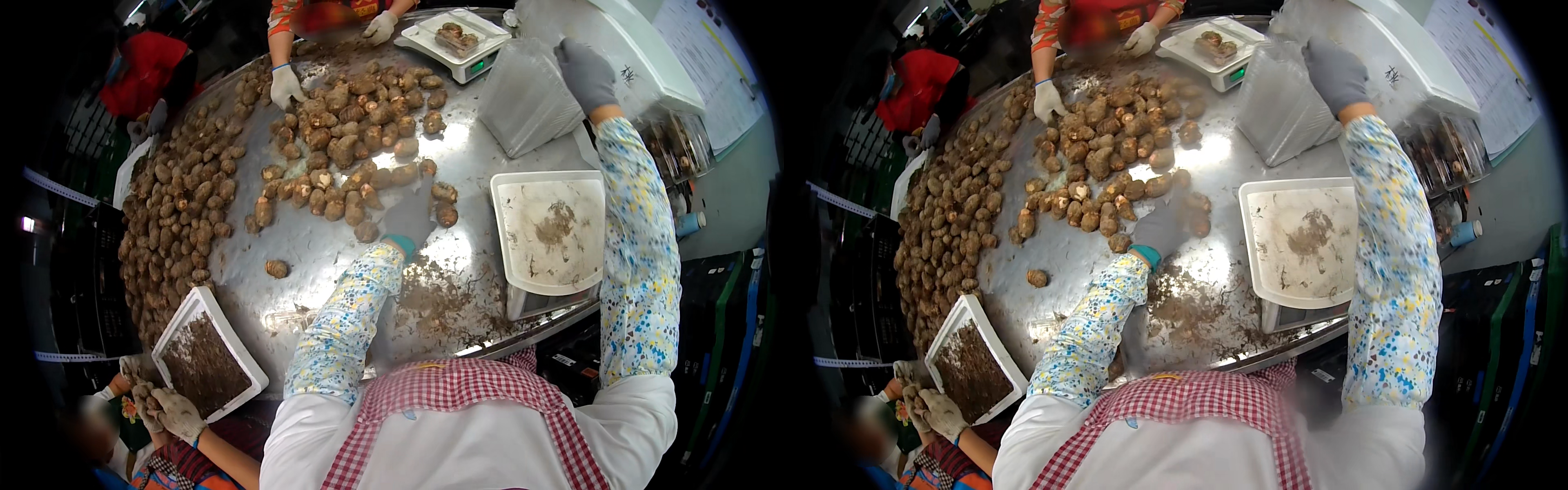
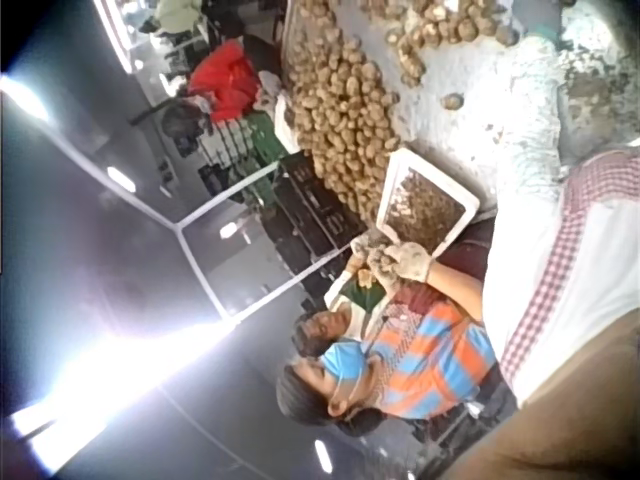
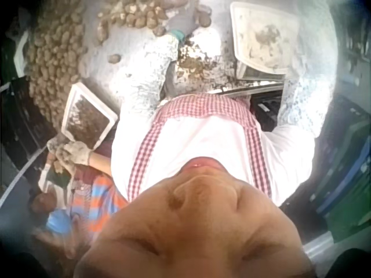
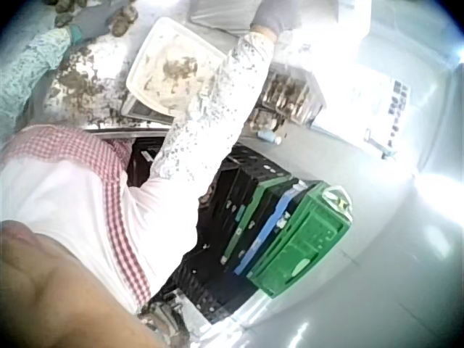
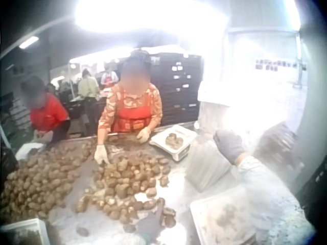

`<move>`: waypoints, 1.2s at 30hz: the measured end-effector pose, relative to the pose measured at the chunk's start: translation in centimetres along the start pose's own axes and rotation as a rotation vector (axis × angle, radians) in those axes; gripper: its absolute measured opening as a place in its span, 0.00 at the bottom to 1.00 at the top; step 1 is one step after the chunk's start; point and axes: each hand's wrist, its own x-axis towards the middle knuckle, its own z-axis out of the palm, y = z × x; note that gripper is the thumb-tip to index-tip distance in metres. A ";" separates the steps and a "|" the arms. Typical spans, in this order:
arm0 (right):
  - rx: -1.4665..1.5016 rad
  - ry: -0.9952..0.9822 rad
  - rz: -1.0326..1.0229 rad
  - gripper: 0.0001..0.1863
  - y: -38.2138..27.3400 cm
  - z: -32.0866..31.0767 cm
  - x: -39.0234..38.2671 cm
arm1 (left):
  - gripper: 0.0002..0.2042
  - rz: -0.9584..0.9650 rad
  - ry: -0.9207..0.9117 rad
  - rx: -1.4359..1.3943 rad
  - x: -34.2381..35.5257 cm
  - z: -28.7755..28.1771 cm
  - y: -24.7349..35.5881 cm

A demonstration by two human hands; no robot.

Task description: The person sorts small root vegetables on a metal table, places them into plastic containers, weighs them on a digital scale, and stacks the filled containers. Another worker is visible nearby performing similar tasks.

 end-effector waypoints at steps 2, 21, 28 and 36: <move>0.191 0.259 -0.050 0.15 0.1 -4.2 -2.3 | 0.37 -0.027 -0.022 -0.124 1.2 0.2 -1.3; 0.230 -0.314 -0.335 0.08 -0.6 -11.7 -34.9 | 0.14 0.775 -0.241 -1.113 -10.6 -6.5 8.3; 0.153 -0.376 -0.269 0.09 -1.3 -11.3 -35.5 | 0.26 0.612 -0.058 -0.560 -6.5 -1.0 20.2; 0.310 -0.186 -0.218 0.14 -4.7 -16.8 -34.7 | 0.17 0.524 0.502 -0.470 -1.1 -2.4 8.8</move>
